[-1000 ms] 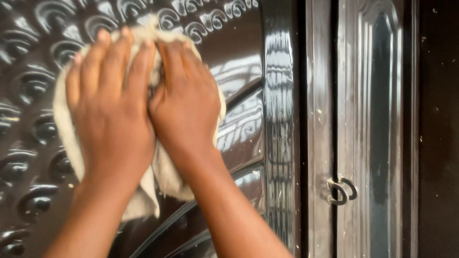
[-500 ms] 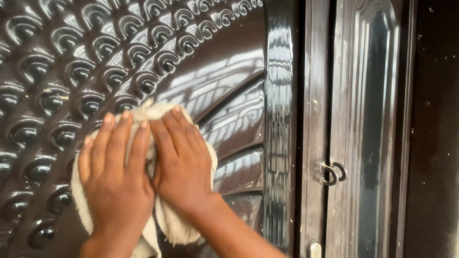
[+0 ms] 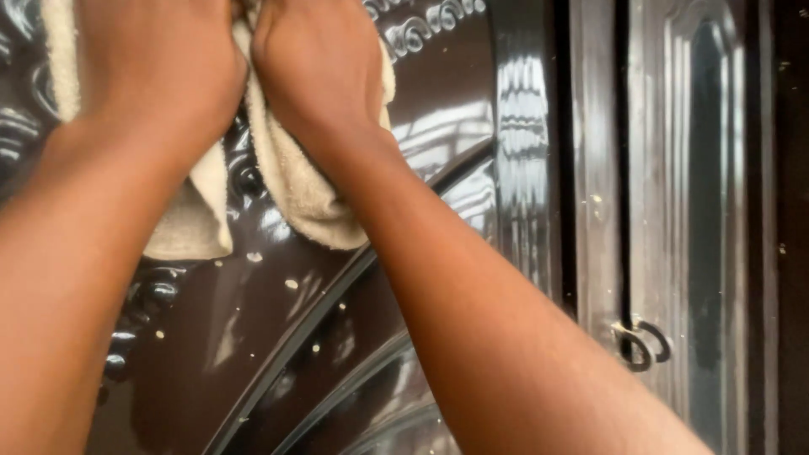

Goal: Wiping down a decorative dark-colored door with a cloth.

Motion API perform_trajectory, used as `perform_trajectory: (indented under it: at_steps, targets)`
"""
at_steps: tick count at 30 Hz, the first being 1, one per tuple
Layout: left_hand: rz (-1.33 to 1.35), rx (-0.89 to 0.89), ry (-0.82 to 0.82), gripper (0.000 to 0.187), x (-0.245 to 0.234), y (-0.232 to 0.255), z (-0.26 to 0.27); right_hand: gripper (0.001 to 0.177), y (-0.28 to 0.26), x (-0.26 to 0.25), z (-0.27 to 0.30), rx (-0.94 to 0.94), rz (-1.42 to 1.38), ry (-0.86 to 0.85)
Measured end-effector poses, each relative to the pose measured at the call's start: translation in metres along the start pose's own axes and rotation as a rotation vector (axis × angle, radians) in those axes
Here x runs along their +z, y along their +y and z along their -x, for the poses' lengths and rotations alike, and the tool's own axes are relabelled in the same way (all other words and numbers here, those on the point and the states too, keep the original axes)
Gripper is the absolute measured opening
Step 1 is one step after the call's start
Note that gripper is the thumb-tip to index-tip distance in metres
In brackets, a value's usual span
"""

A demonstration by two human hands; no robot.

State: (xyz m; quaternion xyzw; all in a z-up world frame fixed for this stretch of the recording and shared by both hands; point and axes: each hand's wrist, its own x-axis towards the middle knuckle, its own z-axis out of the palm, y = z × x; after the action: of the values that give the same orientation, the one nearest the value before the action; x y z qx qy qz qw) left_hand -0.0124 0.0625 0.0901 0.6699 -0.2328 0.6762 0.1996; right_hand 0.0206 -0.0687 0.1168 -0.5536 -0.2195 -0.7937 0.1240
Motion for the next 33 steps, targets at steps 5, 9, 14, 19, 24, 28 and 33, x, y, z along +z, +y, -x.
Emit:
perform_trajectory:
  at_steps: [5, 9, 14, 19, 24, 28, 33]
  targets:
    - [-0.182, 0.266, 0.266, 0.022, 0.028, -0.033, 0.027, 0.016, -0.006, 0.005, 0.023, -0.081, -0.065, 0.199]
    - [-0.04, 0.397, 0.411, 0.05, 0.01, -0.008, 0.063, 0.025, -0.032, -0.014, 0.048, -0.054, -0.09, 0.21]
    - [-0.13, 0.289, 0.359, 0.036, 0.011, -0.007, 0.103, 0.033, -0.052, -0.027, 0.087, -0.001, -0.029, 0.17]
    - [-0.107, 0.138, 0.26, 0.045, -0.014, 0.016, 0.151, 0.038, -0.082, -0.061, 0.125, 0.026, -0.043, 0.053]
    - [-0.138, 0.036, 0.215, 0.047, -0.019, 0.007, 0.212, 0.047, -0.105, -0.084, 0.174, 0.018, -0.078, -0.136]
    - [-0.117, -0.002, 0.205, 0.053, -0.02, -0.003, 0.197, 0.048, -0.102, -0.074, 0.156, 0.003, -0.072, -0.192]
    - [-0.234, 0.086, 0.263, 0.046, -0.006, -0.032, 0.119, 0.056, -0.079, -0.035, 0.085, -0.093, -0.064, -0.183]
